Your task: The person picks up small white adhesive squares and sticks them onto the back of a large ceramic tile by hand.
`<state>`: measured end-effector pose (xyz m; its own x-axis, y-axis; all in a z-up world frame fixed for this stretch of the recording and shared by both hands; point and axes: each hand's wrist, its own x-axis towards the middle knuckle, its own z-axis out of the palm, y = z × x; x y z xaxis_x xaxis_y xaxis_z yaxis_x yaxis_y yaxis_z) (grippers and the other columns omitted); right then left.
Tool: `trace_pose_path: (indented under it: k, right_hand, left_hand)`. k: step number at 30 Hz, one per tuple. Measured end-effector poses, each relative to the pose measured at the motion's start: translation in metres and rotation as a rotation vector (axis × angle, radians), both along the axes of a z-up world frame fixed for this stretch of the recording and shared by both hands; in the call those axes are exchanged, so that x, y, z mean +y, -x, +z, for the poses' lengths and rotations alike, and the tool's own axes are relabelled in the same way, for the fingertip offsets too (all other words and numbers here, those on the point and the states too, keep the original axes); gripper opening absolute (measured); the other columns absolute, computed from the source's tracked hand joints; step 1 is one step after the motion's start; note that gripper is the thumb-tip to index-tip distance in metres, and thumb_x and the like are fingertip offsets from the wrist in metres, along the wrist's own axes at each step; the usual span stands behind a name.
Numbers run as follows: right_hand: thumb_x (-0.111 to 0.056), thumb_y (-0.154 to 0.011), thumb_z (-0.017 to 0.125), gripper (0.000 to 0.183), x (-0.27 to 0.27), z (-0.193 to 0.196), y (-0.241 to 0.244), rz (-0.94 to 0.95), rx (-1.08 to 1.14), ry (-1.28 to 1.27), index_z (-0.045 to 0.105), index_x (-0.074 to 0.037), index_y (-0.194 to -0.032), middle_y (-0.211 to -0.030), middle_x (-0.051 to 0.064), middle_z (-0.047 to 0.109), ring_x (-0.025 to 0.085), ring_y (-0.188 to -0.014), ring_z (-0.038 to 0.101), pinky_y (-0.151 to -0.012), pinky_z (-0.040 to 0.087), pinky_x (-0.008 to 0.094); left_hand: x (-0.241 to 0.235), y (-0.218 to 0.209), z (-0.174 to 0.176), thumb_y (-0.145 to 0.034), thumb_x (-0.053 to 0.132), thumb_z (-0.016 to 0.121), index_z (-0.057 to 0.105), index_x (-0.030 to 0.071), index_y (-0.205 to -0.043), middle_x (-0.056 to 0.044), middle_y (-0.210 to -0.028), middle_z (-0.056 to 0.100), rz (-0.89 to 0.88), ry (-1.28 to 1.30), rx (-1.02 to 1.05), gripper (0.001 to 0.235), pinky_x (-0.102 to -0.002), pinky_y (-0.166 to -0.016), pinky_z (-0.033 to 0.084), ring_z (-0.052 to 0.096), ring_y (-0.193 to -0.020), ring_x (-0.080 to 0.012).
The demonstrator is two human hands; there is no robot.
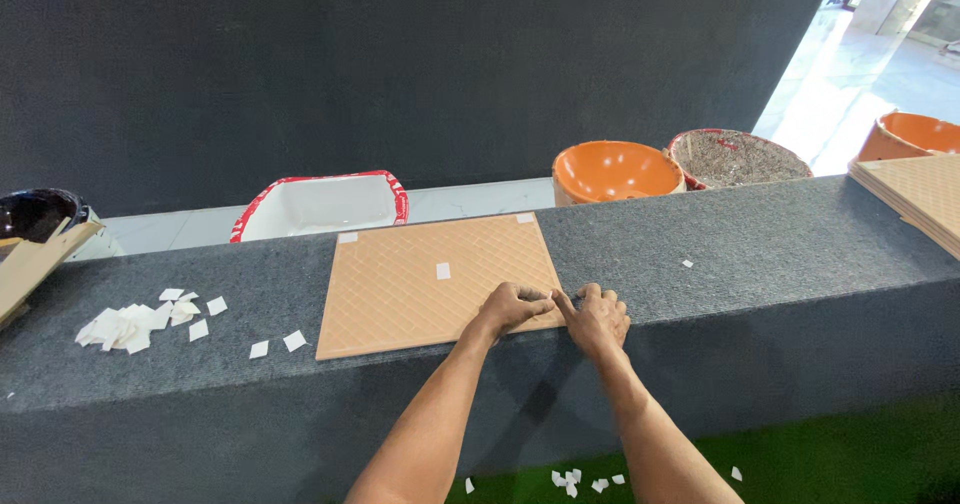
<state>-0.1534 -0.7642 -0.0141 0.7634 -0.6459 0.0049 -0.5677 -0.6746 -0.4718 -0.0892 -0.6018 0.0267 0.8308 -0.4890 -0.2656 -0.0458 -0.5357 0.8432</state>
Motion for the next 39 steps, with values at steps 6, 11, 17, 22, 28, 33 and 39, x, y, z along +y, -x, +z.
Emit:
trace_pose_path:
  k: [6, 11, 17, 22, 28, 33, 39]
  right_hand:
    - [-0.082, -0.088, 0.050, 0.069, 0.002, 0.005, 0.003, 0.002, -0.023, -0.016, 0.062, -0.023, -0.120, -0.123, 0.012, 0.061, 0.037, -0.123, 0.057, -0.100, 0.045, 0.045]
    - [-0.081, -0.088, 0.051, 0.067, -0.004, 0.004, 0.001, 0.024, 0.000, -0.030, 0.063, -0.024, -0.121, -0.124, 0.013, 0.062, 0.038, -0.124, 0.057, -0.101, 0.046, 0.046]
    - [-0.073, -0.087, 0.062, 0.059, -0.015, 0.002, -0.002, 0.048, 0.004, -0.099, 0.064, -0.024, -0.120, -0.123, 0.012, 0.063, 0.037, -0.125, 0.058, -0.102, 0.047, 0.045]
    - [-0.068, -0.082, 0.070, 0.055, -0.022, 0.004, -0.006, 0.036, 0.019, -0.153, 0.065, -0.027, -0.118, -0.121, 0.008, 0.064, 0.035, -0.124, 0.059, -0.102, 0.048, 0.045]
    - [-0.049, -0.078, 0.082, 0.051, -0.026, 0.017, -0.004, 0.064, 0.011, -0.281, 0.071, -0.022, -0.120, -0.121, 0.011, 0.071, 0.034, -0.125, 0.063, -0.102, 0.050, 0.046]
    - [-0.050, -0.078, 0.082, 0.044, -0.039, 0.003, -0.011, 0.056, 0.026, -0.293, 0.073, -0.030, -0.116, -0.121, 0.005, 0.074, 0.030, -0.122, 0.066, -0.099, 0.053, 0.044]
    - [-0.047, -0.079, 0.083, 0.040, -0.031, 0.021, -0.002, 0.038, 0.023, -0.321, 0.075, -0.030, -0.115, -0.117, 0.004, 0.076, 0.030, -0.120, 0.066, -0.098, 0.054, 0.043]
  left_hand:
    - [0.003, 0.003, 0.006, -0.071, 0.050, 0.079, 0.080, 0.031, -0.108, -0.001, -0.108, 0.078, 0.006, -0.012, -0.015, 0.041, -0.037, -0.101, 0.052, 0.066, -0.120, -0.0244]
    - [0.000, -0.003, 0.000, -0.071, 0.049, 0.079, 0.080, 0.032, -0.107, 0.002, -0.109, 0.077, -0.002, -0.047, -0.022, 0.040, -0.036, -0.104, 0.051, 0.065, -0.122, -0.0226]
    - [-0.003, -0.010, -0.006, -0.069, 0.048, 0.078, 0.079, 0.031, -0.107, 0.001, -0.110, 0.077, -0.069, -0.091, -0.058, 0.042, -0.038, -0.107, 0.050, 0.064, -0.125, -0.0235]
    - [-0.002, -0.011, -0.003, -0.068, 0.045, 0.079, 0.079, 0.029, -0.107, 0.002, -0.108, 0.078, -0.095, -0.122, -0.089, 0.043, -0.038, -0.107, 0.050, 0.065, -0.123, -0.0234]
    - [0.003, 0.007, 0.020, -0.072, 0.042, 0.074, 0.080, 0.023, -0.106, -0.002, -0.110, 0.078, -0.147, -0.168, -0.213, 0.039, -0.047, -0.103, 0.052, 0.066, -0.121, -0.0291]
    - [-0.014, -0.002, -0.004, -0.077, 0.047, 0.069, 0.076, 0.035, -0.113, 0.005, -0.121, 0.075, -0.129, -0.334, -0.330, 0.039, -0.052, -0.102, 0.048, 0.064, -0.124, -0.0270]
    - [-0.020, 0.011, -0.007, -0.082, 0.042, 0.066, 0.076, 0.032, -0.110, 0.000, -0.112, 0.071, -0.099, -0.324, -0.433, 0.031, -0.058, -0.098, 0.047, 0.061, -0.120, -0.0300]
